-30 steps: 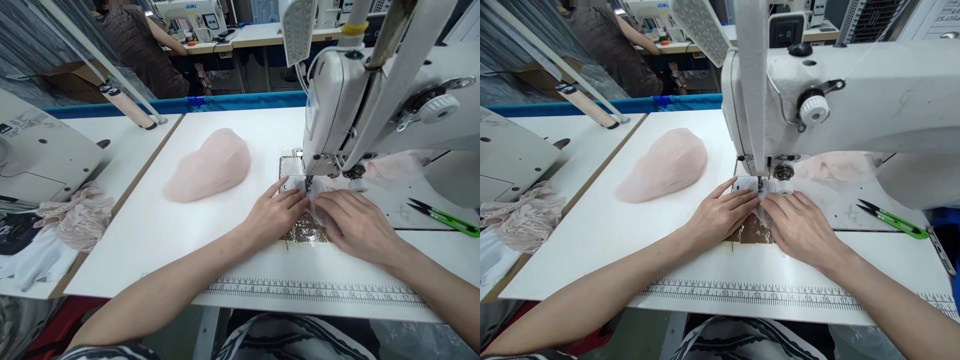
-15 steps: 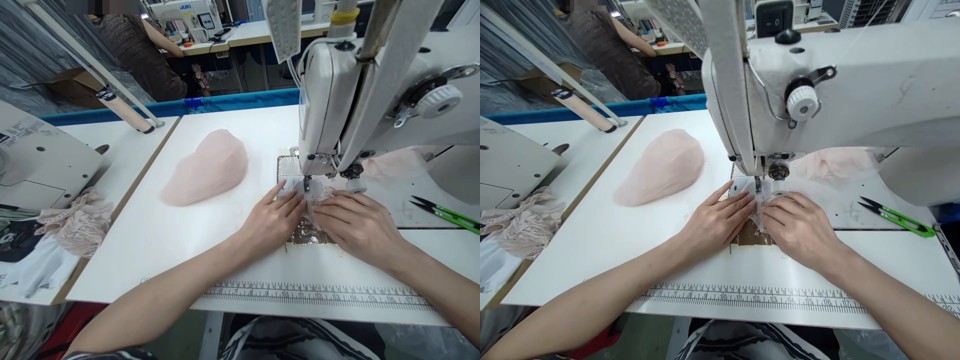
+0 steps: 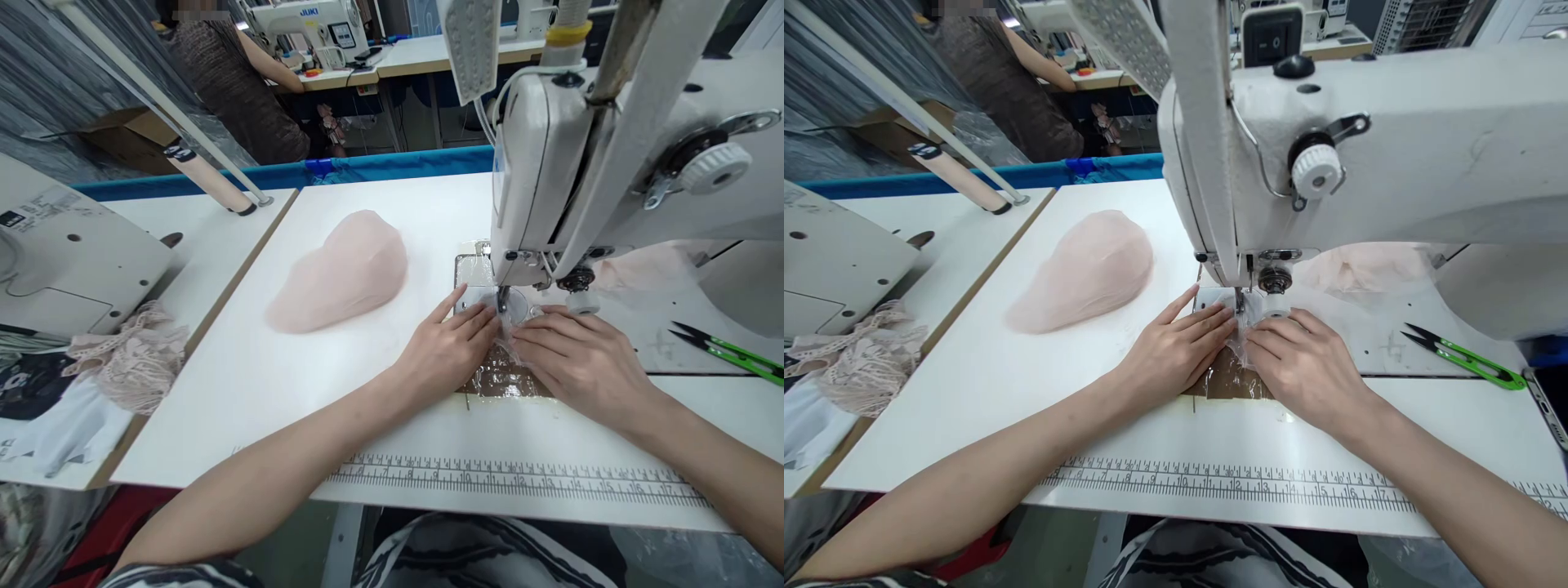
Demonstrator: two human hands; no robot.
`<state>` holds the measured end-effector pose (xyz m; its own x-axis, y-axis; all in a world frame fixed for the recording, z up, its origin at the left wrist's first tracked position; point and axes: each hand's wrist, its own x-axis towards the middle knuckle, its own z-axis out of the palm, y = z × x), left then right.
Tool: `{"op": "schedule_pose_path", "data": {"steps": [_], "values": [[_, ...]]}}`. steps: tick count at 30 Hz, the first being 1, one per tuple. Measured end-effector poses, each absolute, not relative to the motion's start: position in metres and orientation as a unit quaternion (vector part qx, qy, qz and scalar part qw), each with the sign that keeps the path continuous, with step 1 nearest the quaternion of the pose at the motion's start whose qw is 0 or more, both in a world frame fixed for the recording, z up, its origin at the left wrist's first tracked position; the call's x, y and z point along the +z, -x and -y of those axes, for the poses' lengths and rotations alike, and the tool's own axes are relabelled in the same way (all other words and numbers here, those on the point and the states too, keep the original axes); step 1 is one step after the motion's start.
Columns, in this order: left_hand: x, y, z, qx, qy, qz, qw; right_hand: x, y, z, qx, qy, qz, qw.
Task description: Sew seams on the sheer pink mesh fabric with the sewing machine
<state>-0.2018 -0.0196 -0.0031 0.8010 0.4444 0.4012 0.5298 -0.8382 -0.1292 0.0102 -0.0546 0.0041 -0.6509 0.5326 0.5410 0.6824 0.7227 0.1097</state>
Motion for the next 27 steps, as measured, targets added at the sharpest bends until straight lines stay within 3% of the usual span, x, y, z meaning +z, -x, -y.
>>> {"op": "schedule_pose_path", "data": {"steps": [27], "values": [[-0.002, 0.205, 0.024, -0.185, 0.937, 0.275, 0.113, 0.005, -0.01, 0.062, -0.129, 0.386, 0.886, 0.224]]}}
